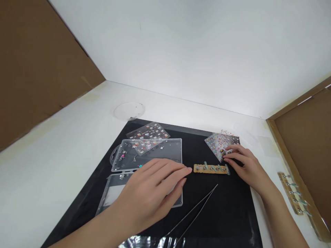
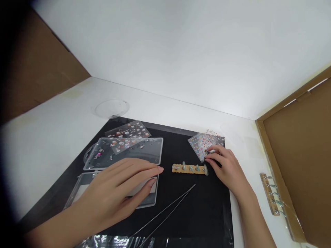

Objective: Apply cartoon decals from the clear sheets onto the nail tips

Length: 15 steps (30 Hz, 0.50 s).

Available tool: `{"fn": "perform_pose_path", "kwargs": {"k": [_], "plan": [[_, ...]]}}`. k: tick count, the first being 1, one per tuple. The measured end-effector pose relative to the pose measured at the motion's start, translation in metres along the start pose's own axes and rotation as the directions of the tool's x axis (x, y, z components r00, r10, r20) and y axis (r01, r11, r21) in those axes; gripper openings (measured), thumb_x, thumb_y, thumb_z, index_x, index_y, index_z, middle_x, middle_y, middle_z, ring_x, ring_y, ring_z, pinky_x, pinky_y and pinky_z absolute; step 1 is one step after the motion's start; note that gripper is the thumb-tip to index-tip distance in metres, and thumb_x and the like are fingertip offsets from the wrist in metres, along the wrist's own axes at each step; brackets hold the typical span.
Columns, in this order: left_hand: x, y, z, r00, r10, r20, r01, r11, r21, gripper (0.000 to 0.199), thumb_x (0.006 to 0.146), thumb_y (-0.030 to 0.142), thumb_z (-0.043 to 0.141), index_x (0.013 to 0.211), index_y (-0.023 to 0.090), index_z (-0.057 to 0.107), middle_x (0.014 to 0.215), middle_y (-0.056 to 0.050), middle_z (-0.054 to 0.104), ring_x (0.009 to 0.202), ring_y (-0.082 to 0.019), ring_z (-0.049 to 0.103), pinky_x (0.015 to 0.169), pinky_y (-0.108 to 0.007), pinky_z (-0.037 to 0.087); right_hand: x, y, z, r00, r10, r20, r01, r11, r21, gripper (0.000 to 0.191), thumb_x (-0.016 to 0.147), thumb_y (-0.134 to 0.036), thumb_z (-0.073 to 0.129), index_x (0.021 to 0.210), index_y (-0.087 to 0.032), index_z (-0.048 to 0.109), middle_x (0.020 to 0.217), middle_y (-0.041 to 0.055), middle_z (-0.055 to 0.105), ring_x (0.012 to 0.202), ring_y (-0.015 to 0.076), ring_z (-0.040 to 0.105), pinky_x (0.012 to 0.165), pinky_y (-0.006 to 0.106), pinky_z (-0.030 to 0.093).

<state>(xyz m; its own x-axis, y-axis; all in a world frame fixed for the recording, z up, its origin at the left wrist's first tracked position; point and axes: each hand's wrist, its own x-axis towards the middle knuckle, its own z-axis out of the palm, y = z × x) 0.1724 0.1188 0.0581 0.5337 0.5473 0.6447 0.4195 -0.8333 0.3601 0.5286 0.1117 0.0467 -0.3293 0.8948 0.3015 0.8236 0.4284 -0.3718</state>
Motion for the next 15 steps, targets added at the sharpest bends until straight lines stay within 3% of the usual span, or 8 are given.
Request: {"fn": "perform_pose_path", "kwargs": {"k": [6,10,15], "plan": [[-0.001,0.0,-0.001,1.0,-0.005,-0.01,0.005,1.0,0.005,0.02,0.111,0.008,0.056,0.125,0.015,0.07,0.112,0.0,0.076,0.102,-0.014,0.067,0.094,-0.03,0.053,0.003,-0.011,-0.02,1.0,0.002,-0.031,0.002,0.99,0.138,0.011,0.108,-0.034,0.07,0.11,-0.036,0.081,0.124,0.0044,0.076,0.114,0.0222,0.077,0.096,0.039,0.067],[0.0,0.0,-0.002,1.0,-0.004,-0.008,0.004,1.0,0.008,0.019,0.111,0.008,0.058,0.124,0.015,0.07,0.112,0.0,0.076,0.103,-0.015,0.067,0.095,-0.031,0.054,0.003,-0.023,-0.032,1.0,-0.017,0.002,0.016,0.978,0.209,0.012,0.107,-0.03,0.072,0.107,-0.037,0.082,0.121,0.0034,0.076,0.106,0.019,0.078,0.083,0.03,0.068],[0.0,0.0,-0.001,1.0,-0.005,0.002,0.005,1.0,0.014,0.019,0.112,0.008,0.057,0.124,0.015,0.07,0.112,-0.001,0.076,0.102,-0.015,0.067,0.094,-0.031,0.054,0.004,-0.026,-0.033,0.997,-0.045,0.06,0.029,0.966,0.258,0.016,0.107,-0.029,0.071,0.109,-0.039,0.084,0.124,0.0043,0.076,0.102,0.0185,0.078,0.076,0.027,0.067]]}}
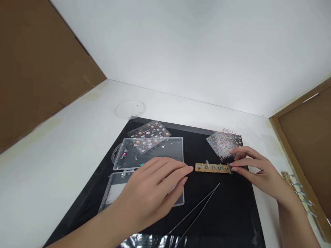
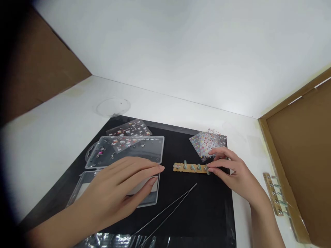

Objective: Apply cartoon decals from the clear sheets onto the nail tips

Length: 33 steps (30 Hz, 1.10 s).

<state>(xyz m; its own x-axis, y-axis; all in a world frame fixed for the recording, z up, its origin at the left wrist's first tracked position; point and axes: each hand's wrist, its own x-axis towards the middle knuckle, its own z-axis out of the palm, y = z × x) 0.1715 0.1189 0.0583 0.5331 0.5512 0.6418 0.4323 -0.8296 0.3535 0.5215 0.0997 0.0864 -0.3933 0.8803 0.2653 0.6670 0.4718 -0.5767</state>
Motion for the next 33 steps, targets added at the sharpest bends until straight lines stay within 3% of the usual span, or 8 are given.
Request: {"fn": "perform_pose_path", "kwargs": {"k": [8,16,20,25,33], "plan": [[-0.002,0.0,0.001,1.0,-0.017,0.014,0.018,1.0,-0.013,0.02,0.111,0.008,0.058,0.125,0.015,0.07,0.113,-0.001,0.075,0.102,-0.015,0.067,0.094,-0.032,0.054,-0.001,0.005,0.0,1.0,0.009,0.028,-0.01,0.999,0.045,0.019,0.107,-0.027,0.072,0.112,-0.04,0.084,0.129,0.0042,0.074,0.094,0.0159,0.076,0.076,0.029,0.067],[-0.001,0.0,0.0,1.0,-0.005,0.018,0.005,1.0,-0.01,0.02,0.109,0.006,0.06,0.124,0.015,0.07,0.112,-0.001,0.075,0.101,-0.016,0.069,0.092,-0.033,0.056,-0.004,0.004,-0.003,0.997,0.064,0.046,-0.065,0.998,0.026,0.015,0.106,-0.034,0.073,0.109,-0.041,0.086,0.124,0.0048,0.078,0.102,0.0217,0.078,0.073,0.032,0.068],[-0.001,0.0,-0.001,1.0,-0.015,0.017,0.016,1.0,-0.016,0.02,0.11,0.006,0.059,0.124,0.015,0.07,0.113,-0.001,0.075,0.101,-0.015,0.068,0.092,-0.032,0.055,-0.005,0.002,-0.006,0.994,0.106,0.027,-0.106,0.994,-0.016,0.015,0.106,-0.038,0.072,0.113,-0.041,0.085,0.127,0.0063,0.077,0.114,0.0261,0.078,0.087,0.039,0.07],[-0.002,0.0,0.0,0.999,-0.014,0.038,0.015,1.0,-0.019,0.021,0.109,0.006,0.06,0.125,0.015,0.07,0.114,-0.001,0.075,0.102,-0.016,0.068,0.094,-0.032,0.054,-0.004,0.002,0.0,0.991,0.137,-0.001,-0.137,0.989,-0.054,0.033,0.107,-0.036,0.07,0.139,-0.044,0.072,0.142,0.0057,0.07,0.133,0.0254,0.07,0.114,0.046,0.063],[-0.003,0.0,0.0,0.999,-0.019,0.035,0.02,1.0,-0.015,0.021,0.11,0.006,0.06,0.126,0.016,0.07,0.115,-0.001,0.075,0.103,-0.016,0.068,0.093,-0.033,0.055,-0.006,0.005,0.007,0.987,0.154,0.033,-0.152,0.986,-0.073,0.038,0.108,-0.04,0.067,0.146,-0.045,0.065,0.15,0.0046,0.065,0.143,0.0256,0.065,0.114,0.045,0.063]]}}
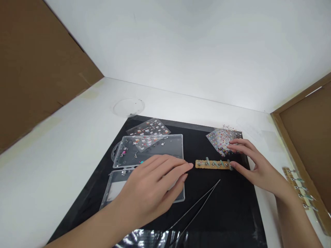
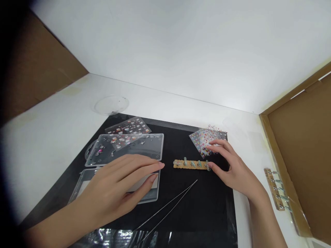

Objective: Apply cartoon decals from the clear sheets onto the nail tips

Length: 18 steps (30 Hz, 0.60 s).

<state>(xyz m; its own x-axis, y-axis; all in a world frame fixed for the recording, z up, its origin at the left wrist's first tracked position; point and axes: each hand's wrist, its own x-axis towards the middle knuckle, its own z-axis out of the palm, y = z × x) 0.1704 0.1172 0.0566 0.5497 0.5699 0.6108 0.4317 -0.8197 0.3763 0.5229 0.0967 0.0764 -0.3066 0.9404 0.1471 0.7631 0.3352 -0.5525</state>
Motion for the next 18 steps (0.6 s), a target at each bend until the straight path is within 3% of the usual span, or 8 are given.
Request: {"fn": "perform_pose_path", "kwargs": {"k": [5,12,18], "plan": [[0.0005,0.0002,-0.0003,1.0,0.003,-0.001,-0.003,1.0,0.003,0.021,0.109,0.006,0.06,0.125,0.016,0.07,0.114,-0.001,0.075,0.101,-0.016,0.069,0.092,-0.033,0.055,0.0003,-0.0016,-0.0014,1.0,0.006,-0.004,-0.006,1.0,0.007,0.037,0.109,-0.038,0.066,0.145,-0.045,0.066,0.15,0.0049,0.066,0.143,0.0258,0.065,0.114,0.045,0.063],[0.0016,0.0008,-0.0004,1.0,0.001,0.004,-0.001,1.0,0.004,0.02,0.11,0.007,0.059,0.125,0.016,0.069,0.113,-0.001,0.076,0.101,-0.016,0.069,0.091,-0.034,0.056,0.0027,-0.0035,0.0068,1.0,0.013,0.008,-0.013,1.0,0.024,0.042,0.107,-0.038,0.067,0.149,-0.043,0.065,0.154,0.0073,0.063,0.144,0.0297,0.064,0.12,0.054,0.059],[0.0013,0.0,-0.0008,1.0,0.004,0.014,-0.004,1.0,0.001,0.021,0.109,0.006,0.06,0.125,0.016,0.07,0.114,-0.001,0.075,0.102,-0.015,0.068,0.093,-0.032,0.054,0.0031,-0.007,0.0064,1.0,0.007,-0.012,-0.006,0.999,0.044,0.042,0.108,-0.035,0.065,0.149,-0.045,0.064,0.153,0.0051,0.063,0.143,0.0267,0.065,0.116,0.047,0.063]]}}
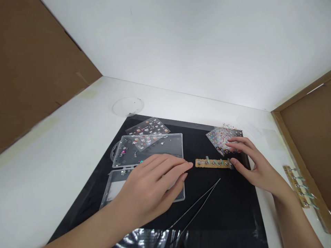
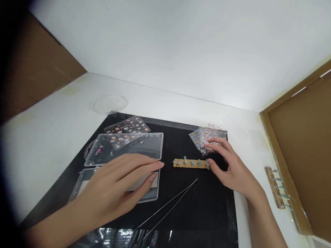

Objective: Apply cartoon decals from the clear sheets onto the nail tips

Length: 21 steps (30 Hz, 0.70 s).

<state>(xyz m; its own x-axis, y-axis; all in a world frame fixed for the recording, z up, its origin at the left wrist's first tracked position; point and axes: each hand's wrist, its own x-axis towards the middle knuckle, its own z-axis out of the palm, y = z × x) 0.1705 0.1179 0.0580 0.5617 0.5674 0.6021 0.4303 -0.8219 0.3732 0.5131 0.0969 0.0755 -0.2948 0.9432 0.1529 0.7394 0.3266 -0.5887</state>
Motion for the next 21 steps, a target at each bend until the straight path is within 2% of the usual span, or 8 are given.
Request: {"fn": "perform_pose_path", "kwargs": {"k": [6,12,21], "plan": [[0.0009,-0.0003,-0.0008,1.0,0.002,0.009,-0.002,1.0,0.019,0.021,0.11,0.007,0.059,0.126,0.016,0.069,0.114,-0.001,0.075,0.102,-0.016,0.069,0.091,-0.034,0.055,0.0011,-0.0021,0.0047,1.0,-0.017,0.026,0.016,1.0,0.019,0.045,0.109,-0.032,0.063,0.152,-0.044,0.061,0.152,0.0064,0.063,0.142,0.0267,0.065,0.117,0.049,0.062],[0.0018,0.0004,-0.0012,1.0,-0.002,0.001,0.002,1.0,0.019,0.02,0.11,0.008,0.058,0.124,0.017,0.07,0.113,-0.001,0.076,0.1,-0.016,0.07,0.089,-0.034,0.056,0.0002,-0.001,0.0092,0.999,-0.033,0.038,0.03,0.997,0.069,0.045,0.11,-0.03,0.06,0.153,-0.044,0.059,0.153,0.0089,0.06,0.114,0.0211,0.076,0.104,0.045,0.068],[-0.0005,0.0004,-0.0005,1.0,-0.001,0.001,0.001,1.0,0.003,0.021,0.109,0.006,0.06,0.125,0.015,0.07,0.115,-0.001,0.074,0.103,-0.016,0.067,0.094,-0.034,0.053,0.002,-0.0002,0.0013,0.999,-0.012,0.053,0.004,0.989,0.149,0.046,0.109,-0.027,0.059,0.151,-0.046,0.062,0.153,0.0058,0.061,0.117,0.0218,0.074,0.106,0.045,0.066]]}}
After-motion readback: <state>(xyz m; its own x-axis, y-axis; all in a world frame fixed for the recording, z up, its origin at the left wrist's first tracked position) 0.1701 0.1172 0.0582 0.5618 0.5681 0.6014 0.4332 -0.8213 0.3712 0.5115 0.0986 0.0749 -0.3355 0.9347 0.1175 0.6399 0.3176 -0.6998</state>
